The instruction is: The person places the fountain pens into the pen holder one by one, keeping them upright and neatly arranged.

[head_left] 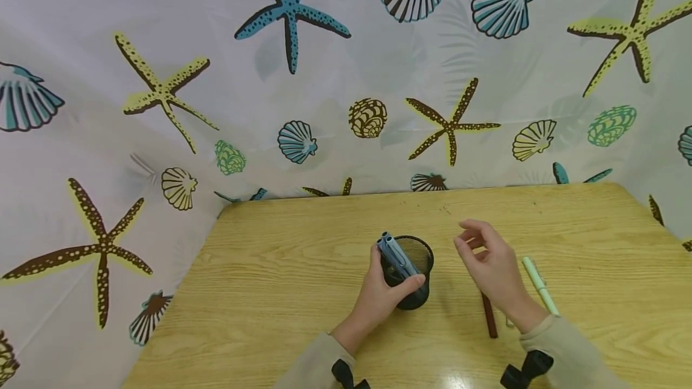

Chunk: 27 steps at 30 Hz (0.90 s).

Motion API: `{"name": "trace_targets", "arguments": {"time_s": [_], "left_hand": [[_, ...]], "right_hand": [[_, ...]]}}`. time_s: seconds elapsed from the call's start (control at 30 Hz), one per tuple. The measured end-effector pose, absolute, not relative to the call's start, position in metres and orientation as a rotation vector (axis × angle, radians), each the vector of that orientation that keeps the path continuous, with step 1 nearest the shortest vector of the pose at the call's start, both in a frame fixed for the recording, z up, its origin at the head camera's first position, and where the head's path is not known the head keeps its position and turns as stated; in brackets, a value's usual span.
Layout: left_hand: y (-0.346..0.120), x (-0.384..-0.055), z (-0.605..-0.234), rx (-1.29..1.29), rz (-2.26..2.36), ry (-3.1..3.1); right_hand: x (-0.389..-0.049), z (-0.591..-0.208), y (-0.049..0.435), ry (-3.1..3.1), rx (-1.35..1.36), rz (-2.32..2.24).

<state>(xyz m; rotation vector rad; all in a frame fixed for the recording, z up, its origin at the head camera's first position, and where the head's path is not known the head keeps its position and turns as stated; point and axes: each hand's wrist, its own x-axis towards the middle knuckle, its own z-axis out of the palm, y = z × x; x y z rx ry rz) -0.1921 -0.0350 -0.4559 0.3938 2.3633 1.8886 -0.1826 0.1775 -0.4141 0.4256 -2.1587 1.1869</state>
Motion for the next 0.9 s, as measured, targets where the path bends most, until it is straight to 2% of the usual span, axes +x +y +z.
{"name": "trace_targets", "arguments": {"time_s": [0.9], "left_hand": [[-0.035, -0.194, -0.461, 0.383, 1.898, 2.331]], "right_hand": [[-0.172, -0.417, 0.216, -2.262, 0.286, 1.149]]}}
